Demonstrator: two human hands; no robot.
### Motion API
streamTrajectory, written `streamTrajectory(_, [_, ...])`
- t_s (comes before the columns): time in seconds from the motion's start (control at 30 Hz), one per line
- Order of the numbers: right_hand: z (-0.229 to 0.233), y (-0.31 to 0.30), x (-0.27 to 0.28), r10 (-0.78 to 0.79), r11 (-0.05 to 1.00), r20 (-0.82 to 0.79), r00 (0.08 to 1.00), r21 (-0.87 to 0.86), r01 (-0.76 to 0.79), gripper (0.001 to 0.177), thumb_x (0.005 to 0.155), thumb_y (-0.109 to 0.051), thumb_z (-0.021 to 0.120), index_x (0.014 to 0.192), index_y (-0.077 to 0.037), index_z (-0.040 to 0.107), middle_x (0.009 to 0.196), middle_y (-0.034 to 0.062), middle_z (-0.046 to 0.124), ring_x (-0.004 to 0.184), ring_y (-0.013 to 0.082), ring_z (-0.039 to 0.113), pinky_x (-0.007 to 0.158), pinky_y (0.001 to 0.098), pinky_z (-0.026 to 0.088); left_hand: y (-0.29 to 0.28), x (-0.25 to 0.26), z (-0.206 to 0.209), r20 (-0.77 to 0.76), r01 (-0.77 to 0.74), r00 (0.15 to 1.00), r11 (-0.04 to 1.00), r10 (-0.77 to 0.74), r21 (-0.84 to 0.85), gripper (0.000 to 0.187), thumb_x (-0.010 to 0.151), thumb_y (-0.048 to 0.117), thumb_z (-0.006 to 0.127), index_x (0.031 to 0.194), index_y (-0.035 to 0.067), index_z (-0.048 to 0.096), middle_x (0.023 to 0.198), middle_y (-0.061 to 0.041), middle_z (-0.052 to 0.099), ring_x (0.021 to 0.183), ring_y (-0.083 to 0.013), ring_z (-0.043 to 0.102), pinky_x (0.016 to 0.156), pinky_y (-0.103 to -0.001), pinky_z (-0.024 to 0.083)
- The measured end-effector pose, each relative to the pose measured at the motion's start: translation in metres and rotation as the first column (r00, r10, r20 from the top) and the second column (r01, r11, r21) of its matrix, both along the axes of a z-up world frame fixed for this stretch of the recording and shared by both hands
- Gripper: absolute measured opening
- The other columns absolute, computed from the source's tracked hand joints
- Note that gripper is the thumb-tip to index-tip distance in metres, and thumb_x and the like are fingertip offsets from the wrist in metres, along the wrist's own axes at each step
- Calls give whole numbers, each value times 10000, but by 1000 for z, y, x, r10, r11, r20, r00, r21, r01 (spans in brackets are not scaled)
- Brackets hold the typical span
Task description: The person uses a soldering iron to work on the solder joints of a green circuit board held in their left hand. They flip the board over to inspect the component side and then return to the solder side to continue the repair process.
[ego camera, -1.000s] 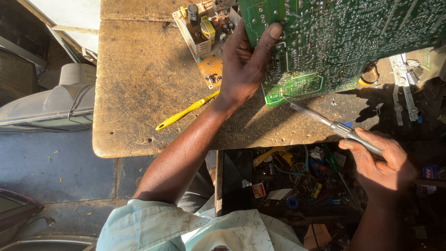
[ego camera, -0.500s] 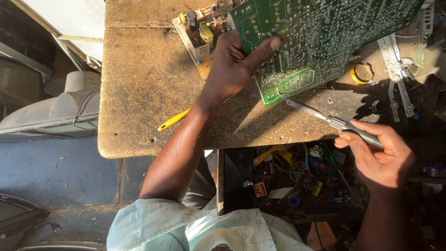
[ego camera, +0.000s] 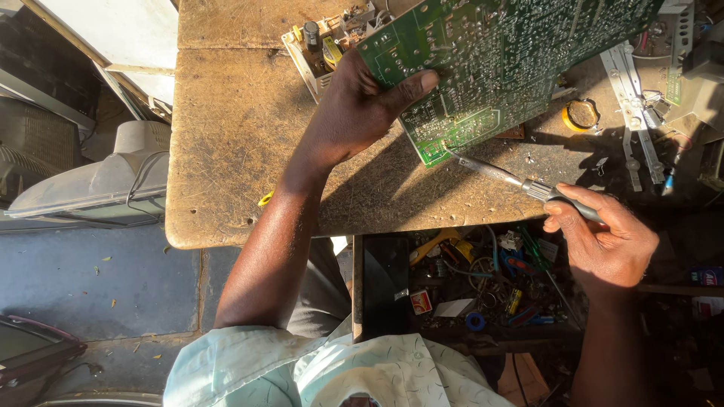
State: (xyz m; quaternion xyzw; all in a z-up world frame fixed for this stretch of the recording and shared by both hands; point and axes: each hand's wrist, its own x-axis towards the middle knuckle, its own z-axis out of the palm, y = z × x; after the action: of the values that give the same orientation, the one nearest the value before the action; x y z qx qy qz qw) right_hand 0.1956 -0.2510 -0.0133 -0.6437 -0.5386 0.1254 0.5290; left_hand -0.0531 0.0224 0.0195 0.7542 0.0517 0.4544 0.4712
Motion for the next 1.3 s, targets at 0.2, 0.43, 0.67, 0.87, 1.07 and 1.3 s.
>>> streamTrajectory(0.2, [1,-3,-13,-99,995,-22,995,-37,98,275,1036,71,694,1311,81,682,1092,175,724,892,154,714,771,225,567,-12,-15,10,-192,-91,978,995,79,-52,252,1045,305,679,1187,103,731,996,-49,810,871,-125,764,813,-359,644])
streamTrajectory(0.43, [-14,-10,-17,-114,993,-73,991,22,116,253,1075,43,699,1316,113,667,1076,187,728,868,171,731,808,221,573,-43,-19,13,-16,-102,995,993,101,-56,250,1111,274,671,1229,59,717,1047,-72,789,908,-109,714,798,-323,595])
streamTrajectory(0.67, [-26,-21,-10,-78,979,-14,997,189,79,176,1164,31,694,1293,139,640,1137,217,709,922,208,749,844,262,630,-52,-30,18,4,-108,994,994,108,18,164,1116,209,701,1112,51,744,816,-32,740,615,-77,598,576,-261,476])
streamTrajectory(0.87, [-36,-33,-4,-126,983,-10,992,131,126,184,1185,18,689,1309,143,636,1080,224,723,888,221,752,852,287,621,-46,-27,-1,-145,-81,988,977,53,-196,165,996,178,687,1090,64,760,808,8,785,448,-39,519,428,-269,386])
streamTrajectory(1.07, [-40,-46,-8,-164,974,4,986,159,161,215,1201,-74,700,1287,115,645,1012,213,725,858,216,753,839,293,628,-46,-32,10,-169,-139,978,984,119,-112,179,1036,160,719,1148,30,771,698,-73,686,601,-92,500,572,-323,447])
streamTrajectory(1.3, [-35,-37,-14,-191,979,-26,981,75,192,218,1149,-65,711,1247,122,659,982,228,730,859,223,757,848,292,618,-13,-25,4,-86,-65,995,992,55,-107,248,1060,270,717,1214,75,711,1041,-58,805,924,-128,753,857,-348,641])
